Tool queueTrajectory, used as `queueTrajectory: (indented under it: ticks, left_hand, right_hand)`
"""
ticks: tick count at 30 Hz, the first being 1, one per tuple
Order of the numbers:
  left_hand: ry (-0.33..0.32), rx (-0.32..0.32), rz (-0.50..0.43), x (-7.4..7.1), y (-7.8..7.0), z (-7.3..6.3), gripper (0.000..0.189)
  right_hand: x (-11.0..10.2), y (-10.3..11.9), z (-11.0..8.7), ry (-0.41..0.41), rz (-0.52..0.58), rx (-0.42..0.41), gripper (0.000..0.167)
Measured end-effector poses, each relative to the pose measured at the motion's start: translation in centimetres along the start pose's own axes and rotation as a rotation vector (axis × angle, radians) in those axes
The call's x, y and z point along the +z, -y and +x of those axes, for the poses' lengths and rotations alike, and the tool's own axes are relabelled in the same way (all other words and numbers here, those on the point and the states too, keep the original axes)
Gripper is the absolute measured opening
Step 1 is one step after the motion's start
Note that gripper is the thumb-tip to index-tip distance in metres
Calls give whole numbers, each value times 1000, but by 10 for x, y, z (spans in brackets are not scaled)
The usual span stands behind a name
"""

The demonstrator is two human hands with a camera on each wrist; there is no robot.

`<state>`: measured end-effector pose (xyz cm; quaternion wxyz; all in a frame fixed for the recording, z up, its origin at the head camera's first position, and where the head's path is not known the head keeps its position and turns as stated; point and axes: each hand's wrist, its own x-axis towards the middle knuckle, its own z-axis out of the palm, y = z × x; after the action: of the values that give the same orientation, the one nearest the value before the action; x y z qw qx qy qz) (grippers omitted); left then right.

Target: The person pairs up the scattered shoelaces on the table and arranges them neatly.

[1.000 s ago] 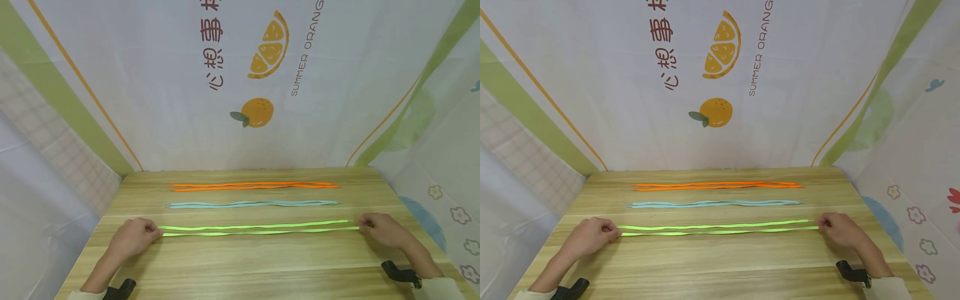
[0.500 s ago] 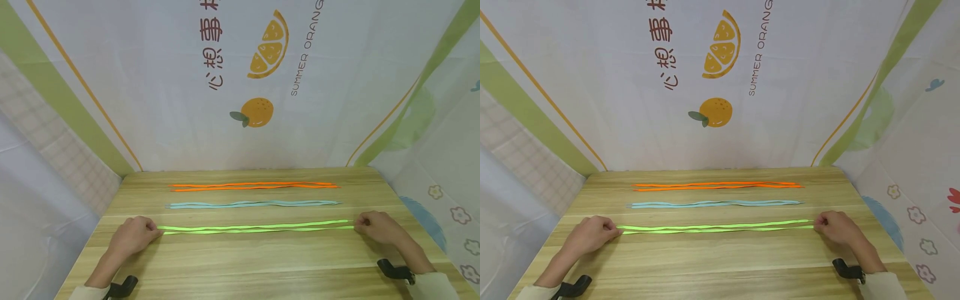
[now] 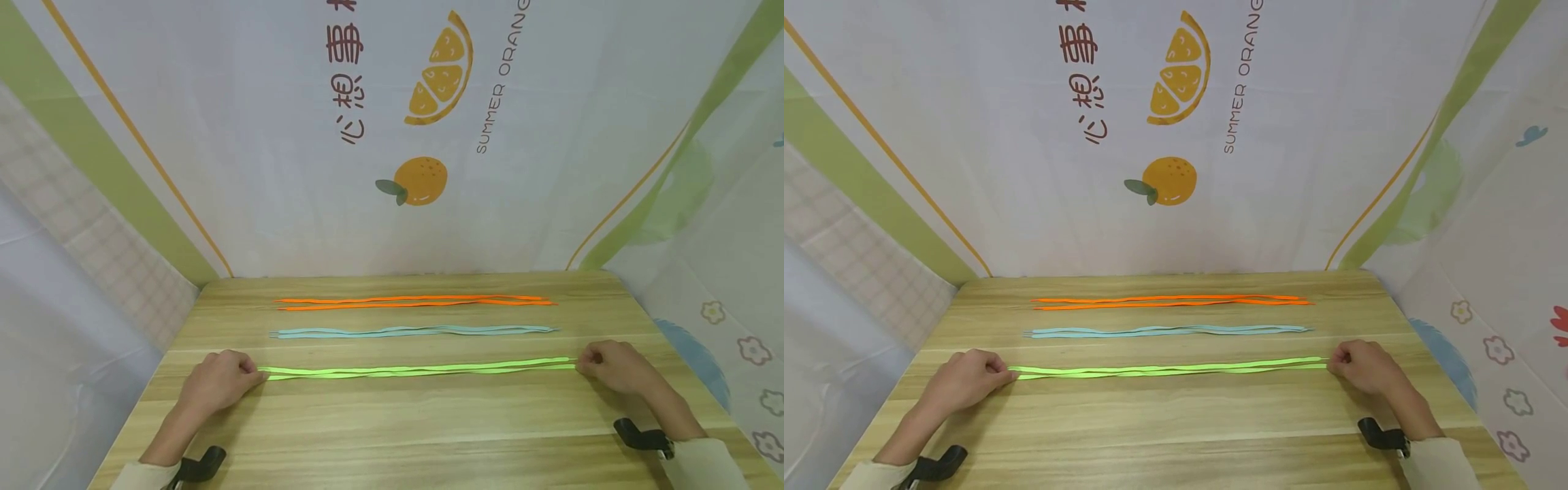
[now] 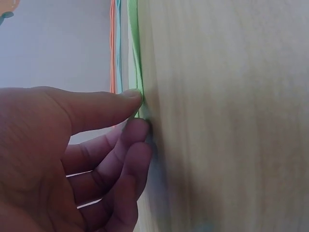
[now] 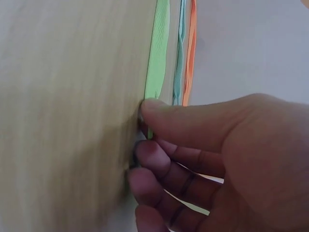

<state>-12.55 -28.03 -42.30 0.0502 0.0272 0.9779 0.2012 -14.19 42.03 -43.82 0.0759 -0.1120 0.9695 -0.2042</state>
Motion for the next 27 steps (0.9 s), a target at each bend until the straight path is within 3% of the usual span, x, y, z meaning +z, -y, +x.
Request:
queueTrajectory:
  ticks: [13, 20, 24, 27]
  left_hand:
    - [28, -16, 12, -4, 4, 0, 26]
    - [10, -27, 28, -8, 6, 1, 30]
    - [-26, -20, 32, -10, -2, 5, 35]
    - [-64, 3, 25, -13, -17, 9, 38]
  right_hand:
    - [-4, 1, -1, -8, 18, -6, 14]
    - [-9, 7, 1, -61, -19, 3, 12]
    - [-13, 18, 5, -113, -25, -19, 13]
    - [-15, 32, 10, -157, -29, -57, 12]
